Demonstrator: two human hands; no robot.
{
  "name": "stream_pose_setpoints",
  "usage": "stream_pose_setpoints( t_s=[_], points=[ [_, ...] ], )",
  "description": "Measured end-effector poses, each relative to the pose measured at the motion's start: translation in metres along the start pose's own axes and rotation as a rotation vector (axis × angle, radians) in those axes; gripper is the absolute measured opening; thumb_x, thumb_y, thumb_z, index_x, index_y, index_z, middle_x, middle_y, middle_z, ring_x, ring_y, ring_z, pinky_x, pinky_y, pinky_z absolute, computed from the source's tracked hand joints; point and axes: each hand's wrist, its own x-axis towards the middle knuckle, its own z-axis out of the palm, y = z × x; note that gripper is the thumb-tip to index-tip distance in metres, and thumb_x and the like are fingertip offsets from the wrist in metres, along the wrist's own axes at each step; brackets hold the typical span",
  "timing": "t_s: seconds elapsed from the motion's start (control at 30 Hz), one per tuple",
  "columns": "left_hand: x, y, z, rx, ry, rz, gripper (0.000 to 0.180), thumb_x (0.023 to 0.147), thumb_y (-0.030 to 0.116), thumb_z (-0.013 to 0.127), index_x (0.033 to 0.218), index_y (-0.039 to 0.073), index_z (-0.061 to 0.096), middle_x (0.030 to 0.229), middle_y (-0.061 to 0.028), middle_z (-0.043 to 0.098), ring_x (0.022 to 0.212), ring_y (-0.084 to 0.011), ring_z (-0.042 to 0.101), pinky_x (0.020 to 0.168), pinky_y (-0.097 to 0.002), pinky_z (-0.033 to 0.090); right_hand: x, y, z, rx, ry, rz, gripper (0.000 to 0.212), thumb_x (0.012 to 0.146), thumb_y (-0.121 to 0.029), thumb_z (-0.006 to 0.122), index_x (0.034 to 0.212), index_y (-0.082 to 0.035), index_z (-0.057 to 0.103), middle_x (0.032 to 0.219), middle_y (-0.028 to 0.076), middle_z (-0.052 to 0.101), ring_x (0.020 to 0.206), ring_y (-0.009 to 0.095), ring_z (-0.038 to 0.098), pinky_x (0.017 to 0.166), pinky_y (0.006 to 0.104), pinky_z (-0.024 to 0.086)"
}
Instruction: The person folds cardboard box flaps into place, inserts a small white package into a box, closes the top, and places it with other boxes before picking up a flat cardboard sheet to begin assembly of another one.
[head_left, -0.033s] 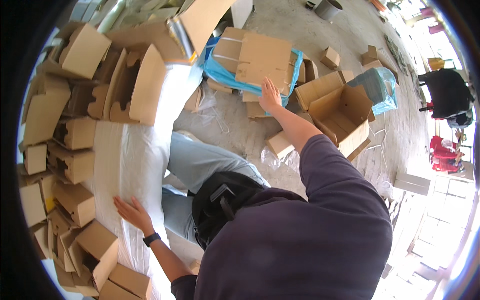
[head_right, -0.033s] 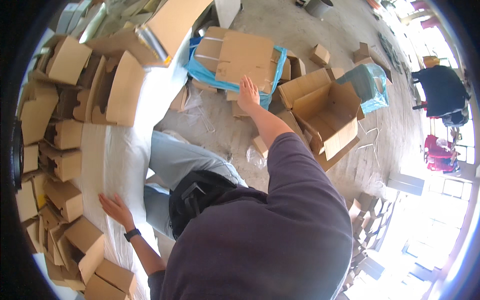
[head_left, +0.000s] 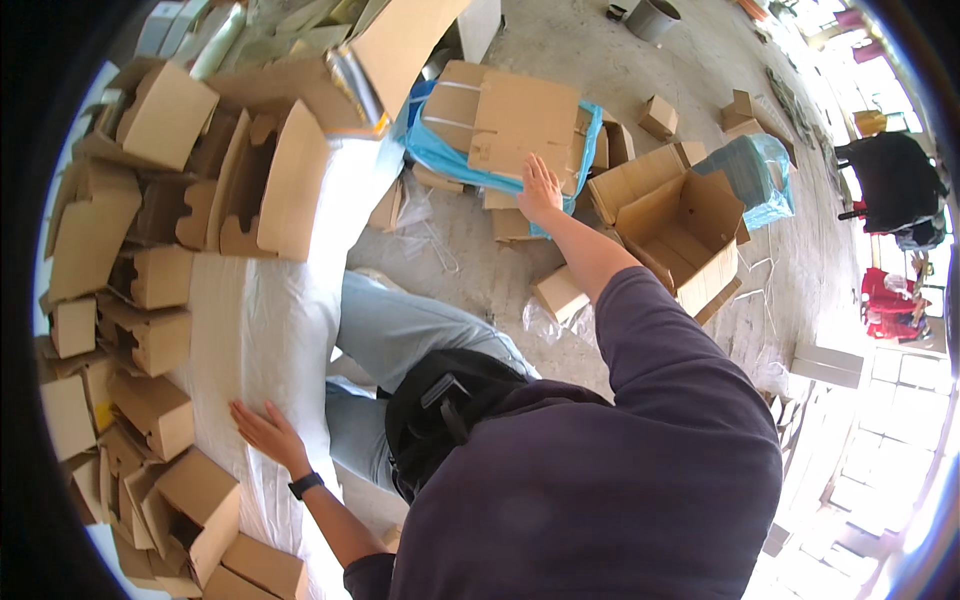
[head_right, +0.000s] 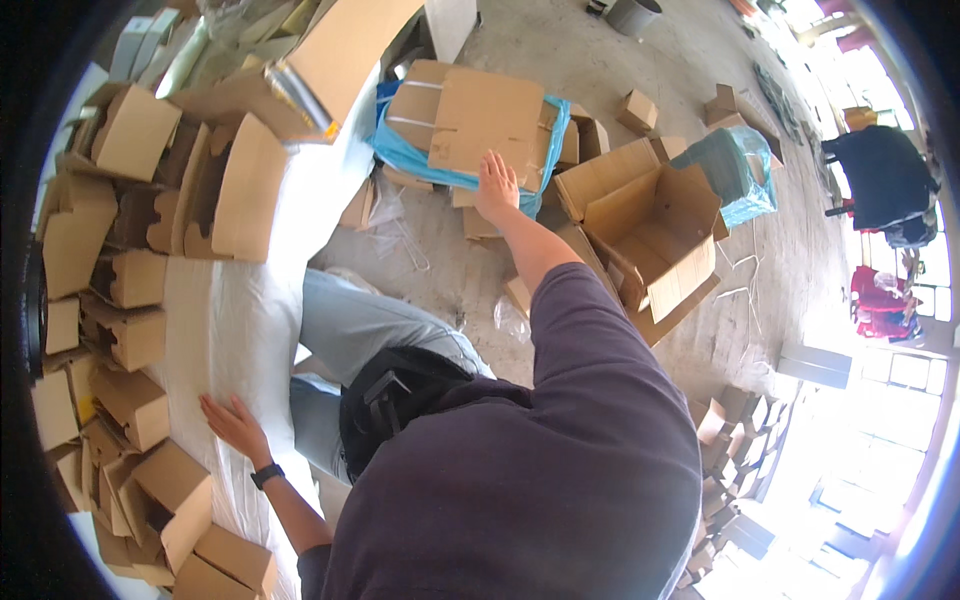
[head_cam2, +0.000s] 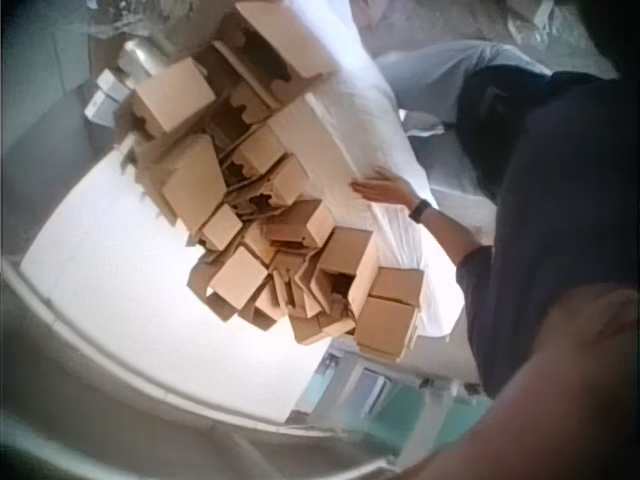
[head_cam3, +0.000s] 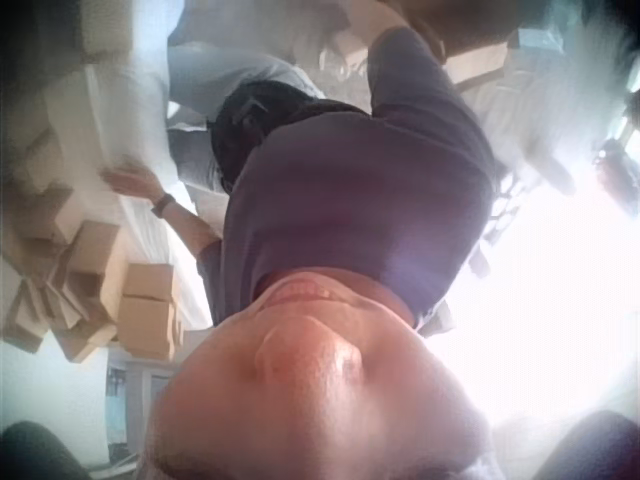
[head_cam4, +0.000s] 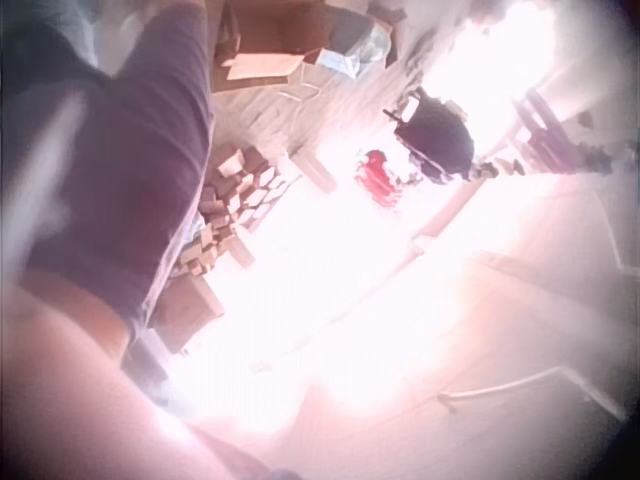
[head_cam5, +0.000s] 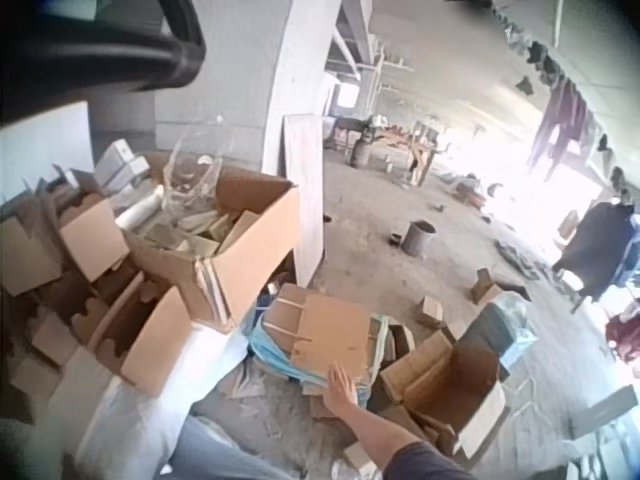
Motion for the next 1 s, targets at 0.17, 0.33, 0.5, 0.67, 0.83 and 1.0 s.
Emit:
stream_pose_setpoints(
  t_s=[0.17, 0.33, 0.5, 0.67, 0.83, 1.0],
  points=[
    [0.002, -0.001, -0.005, 0.035, -0.024, -0.002, 0.058, 0.1, 0.033, 0.045, 0.142, -0.004, 0.032, 0.147, -0.0234, 0.034, 0.135, -0.038, 0.034, 0.112, -0.049, 0.025, 0.035, 0.004, -0.01, -0.065, -0.216, 0.149, 0.083, 0.083, -0.034, 0.065, 0.15, -0.009, 0.022, 0.158, 0.006, 0.017, 0.146, 0.023, 0.013, 0.115, 0.047, 0.021],
    [-0.003, -0.002, 0.006, -0.082, 0.029, 0.01, 0.059, 0.099, 0.033, 0.046, 0.144, -0.002, 0.031, 0.146, -0.024, 0.035, 0.133, -0.0398, 0.036, 0.11, -0.0481, 0.027, 0.046, 0.016, 0.001, -0.112, -0.176, 0.181, 0.079, 0.085, -0.034, 0.063, 0.149, -0.01, 0.023, 0.156, 0.006, 0.021, 0.145, 0.022, 0.018, 0.114, 0.0453, 0.023],
    [-0.001, 0.009, 0.001, 0.003, 0.021, -0.066, 0.059, 0.099, 0.037, 0.043, 0.144, 0.0, 0.034, 0.147, -0.0208, 0.036, 0.133, -0.0381, 0.036, 0.112, -0.0481, 0.026, 0.03, 0.023, 0.009, -0.201, 0.114, -0.039, 0.046, 0.086, -0.018, 0.053, 0.13, -0.004, 0.052, 0.141, 0.013, 0.046, 0.12, 0.022, 0.051, 0.098, 0.0406, 0.043],
    [-0.004, 0.004, 0.0, 0.021, 0.037, -0.064, 0.058, 0.099, 0.035, 0.044, 0.143, -0.001, 0.034, 0.146, -0.0215, 0.037, 0.133, -0.0382, 0.037, 0.112, -0.048, 0.025, 0.046, 0.004, 0.002, -0.493, -0.111, -0.054, 0.041, 0.087, -0.02, 0.054, 0.124, -0.003, 0.059, 0.138, 0.021, 0.047, 0.118, 0.031, 0.051, 0.097, 0.0438, 0.044],
    [0.0, 0.008, -0.002, -0.046, 0.036, -0.059, 0.056, 0.099, 0.033, 0.043, 0.142, -0.003, 0.035, 0.145, -0.0226, 0.039, 0.133, -0.0385, 0.037, 0.112, -0.0484, 0.025, 0.038, -0.005, 0.039, -0.476, 0.074, 0.037, 0.034, 0.085, -0.019, 0.055, 0.113, -0.004, 0.066, 0.137, 0.023, 0.047, 0.121, 0.034, 0.047, 0.096, 0.0438, 0.043],
    [0.0, 0.008, -0.005, -0.028, 0.026, -0.038, 0.055, 0.1, 0.033, 0.041, 0.14, -0.005, 0.037, 0.144, -0.0244, 0.039, 0.132, -0.0388, 0.038, 0.112, -0.0459, 0.027, 0.033, -0.008, 0.026, -0.385, 0.186, -0.018, 0.015, 0.076, -0.014, 0.059, 0.084, -0.008, 0.071, 0.107, 0.012, 0.06, 0.104, 0.027, 0.056, 0.083, 0.0374, 0.049]
  ],
)
